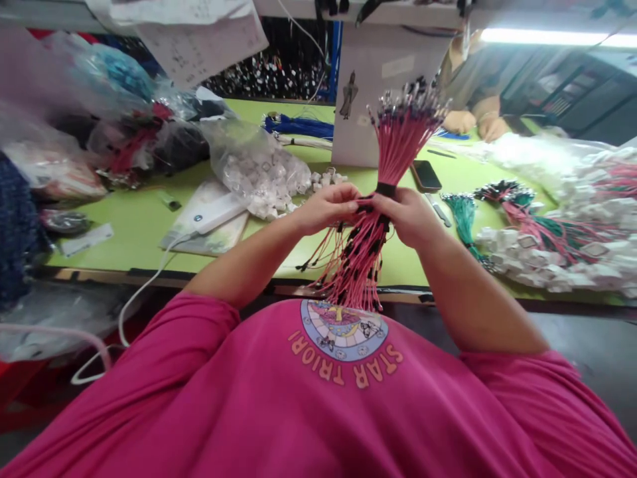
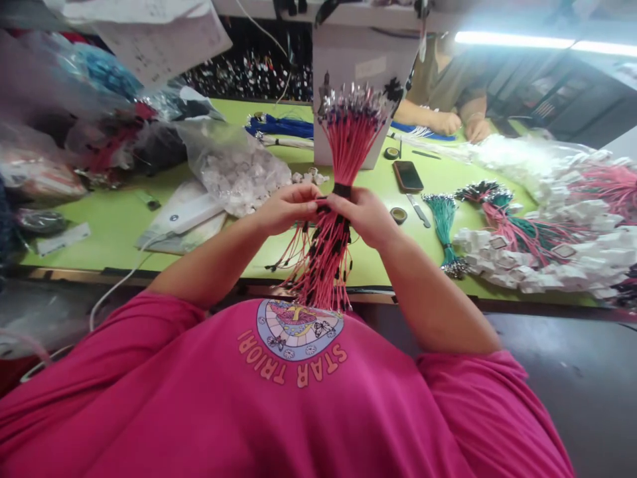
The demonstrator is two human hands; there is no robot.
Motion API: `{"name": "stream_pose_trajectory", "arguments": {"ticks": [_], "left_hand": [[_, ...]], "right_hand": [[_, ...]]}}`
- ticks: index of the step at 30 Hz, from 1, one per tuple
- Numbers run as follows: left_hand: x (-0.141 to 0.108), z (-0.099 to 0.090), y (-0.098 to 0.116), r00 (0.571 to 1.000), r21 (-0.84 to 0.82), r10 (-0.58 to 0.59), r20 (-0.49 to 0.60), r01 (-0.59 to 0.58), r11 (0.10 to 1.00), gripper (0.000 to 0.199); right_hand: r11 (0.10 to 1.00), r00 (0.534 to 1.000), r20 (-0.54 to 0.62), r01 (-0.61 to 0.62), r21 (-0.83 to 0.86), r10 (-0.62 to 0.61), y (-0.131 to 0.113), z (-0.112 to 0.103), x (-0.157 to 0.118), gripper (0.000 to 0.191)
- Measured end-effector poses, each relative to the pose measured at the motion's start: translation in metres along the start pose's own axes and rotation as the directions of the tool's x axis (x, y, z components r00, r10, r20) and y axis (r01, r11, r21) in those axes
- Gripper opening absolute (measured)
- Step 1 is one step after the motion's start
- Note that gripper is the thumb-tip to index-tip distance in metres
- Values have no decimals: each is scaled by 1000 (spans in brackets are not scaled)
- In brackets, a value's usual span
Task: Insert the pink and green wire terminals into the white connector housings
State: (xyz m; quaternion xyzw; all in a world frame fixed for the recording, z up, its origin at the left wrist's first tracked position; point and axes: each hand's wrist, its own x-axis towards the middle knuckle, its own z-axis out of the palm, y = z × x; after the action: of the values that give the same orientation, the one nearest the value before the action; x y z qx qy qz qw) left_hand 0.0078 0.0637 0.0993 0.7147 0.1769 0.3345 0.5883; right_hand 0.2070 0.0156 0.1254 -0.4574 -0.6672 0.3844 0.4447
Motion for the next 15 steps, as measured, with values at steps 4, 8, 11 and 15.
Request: {"name": "stream_pose_trajectory", "arguments": {"ticks": [4,8,11,15], "left_hand": [[10,-10,13,991,329,118,-57,-93,940,45],[22,-3,26,968,489,228,-101,-151,859,44],[20,4,39,947,501,269,-175,-150,853,41],[15,7,64,906,473,359,-224,-221,853,38]], "right_hand": [[945,998,-57,15,-326,-36,-10,8,-13,23],[896,989,-75,82,-437,-127,-23,21,-10,24],[959,1000,10,21,-281,-19,-20,19,-14,36],[997,995,103,0,-76,8,-1,9,-22,39]]}}
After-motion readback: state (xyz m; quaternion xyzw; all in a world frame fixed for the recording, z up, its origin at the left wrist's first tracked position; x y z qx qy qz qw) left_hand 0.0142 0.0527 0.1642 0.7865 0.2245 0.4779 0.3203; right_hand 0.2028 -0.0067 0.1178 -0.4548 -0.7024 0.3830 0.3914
